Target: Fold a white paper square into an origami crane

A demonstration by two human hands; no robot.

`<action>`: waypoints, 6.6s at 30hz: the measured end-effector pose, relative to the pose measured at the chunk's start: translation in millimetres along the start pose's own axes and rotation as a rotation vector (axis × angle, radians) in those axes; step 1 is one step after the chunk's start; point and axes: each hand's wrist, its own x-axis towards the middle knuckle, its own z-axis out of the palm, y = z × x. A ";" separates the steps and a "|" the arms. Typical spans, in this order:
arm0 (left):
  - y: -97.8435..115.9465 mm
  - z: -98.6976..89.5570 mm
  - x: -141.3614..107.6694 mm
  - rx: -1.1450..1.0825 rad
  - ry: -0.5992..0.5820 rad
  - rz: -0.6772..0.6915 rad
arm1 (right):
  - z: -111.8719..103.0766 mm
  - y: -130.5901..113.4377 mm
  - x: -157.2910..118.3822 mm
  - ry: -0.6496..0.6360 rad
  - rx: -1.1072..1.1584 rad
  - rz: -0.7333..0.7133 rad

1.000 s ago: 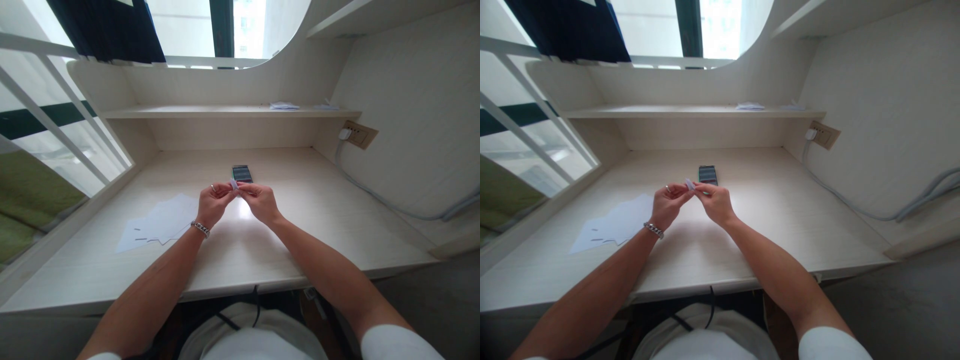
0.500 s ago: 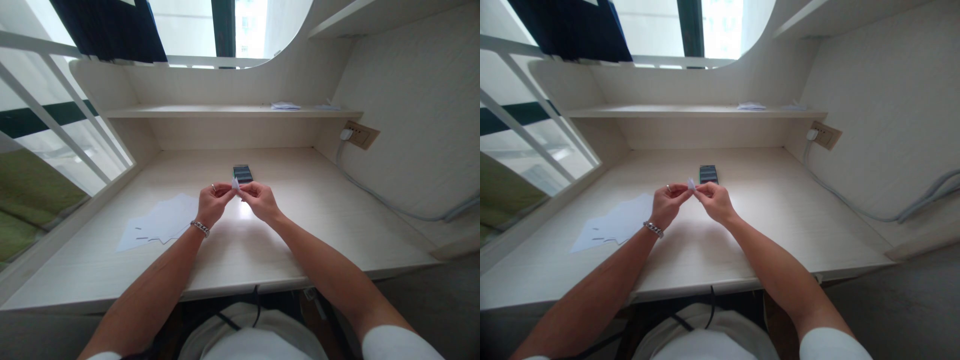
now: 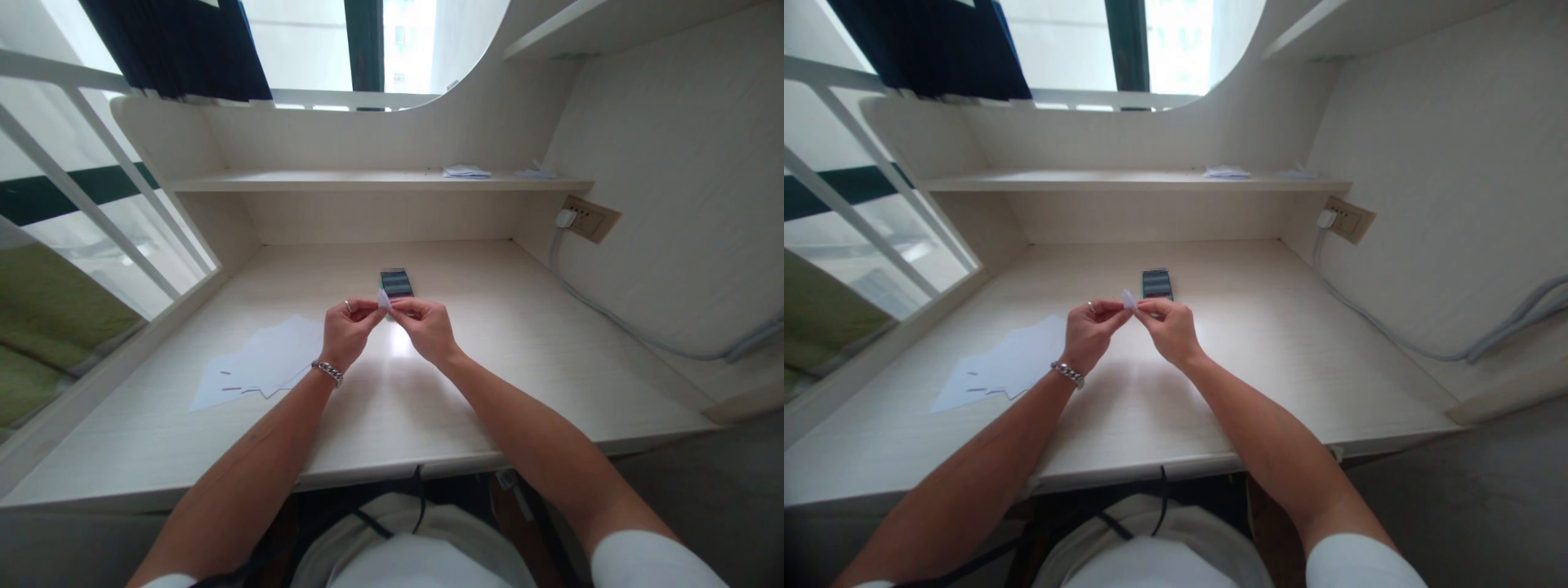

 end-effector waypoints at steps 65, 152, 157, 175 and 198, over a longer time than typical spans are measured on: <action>5.2 -2.2 -0.7 -0.242 -0.236 -0.336 | -6.2 -6.6 5.2 -0.082 0.127 0.225; 5.6 1.3 -0.2 -0.135 -0.112 -0.173 | -8.6 -0.2 8.3 -0.229 0.147 0.310; 2.3 1.3 0.5 -0.025 -0.166 -0.201 | -10.0 -2.3 6.0 -0.229 -0.077 0.207; 6.0 -4.3 0.7 -0.357 -0.274 -0.389 | -9.0 -11.6 4.1 -0.232 0.163 0.217; 0.8 -3.2 0.8 -0.229 -0.208 -0.387 | -8.1 -10.8 4.5 -0.088 0.022 0.159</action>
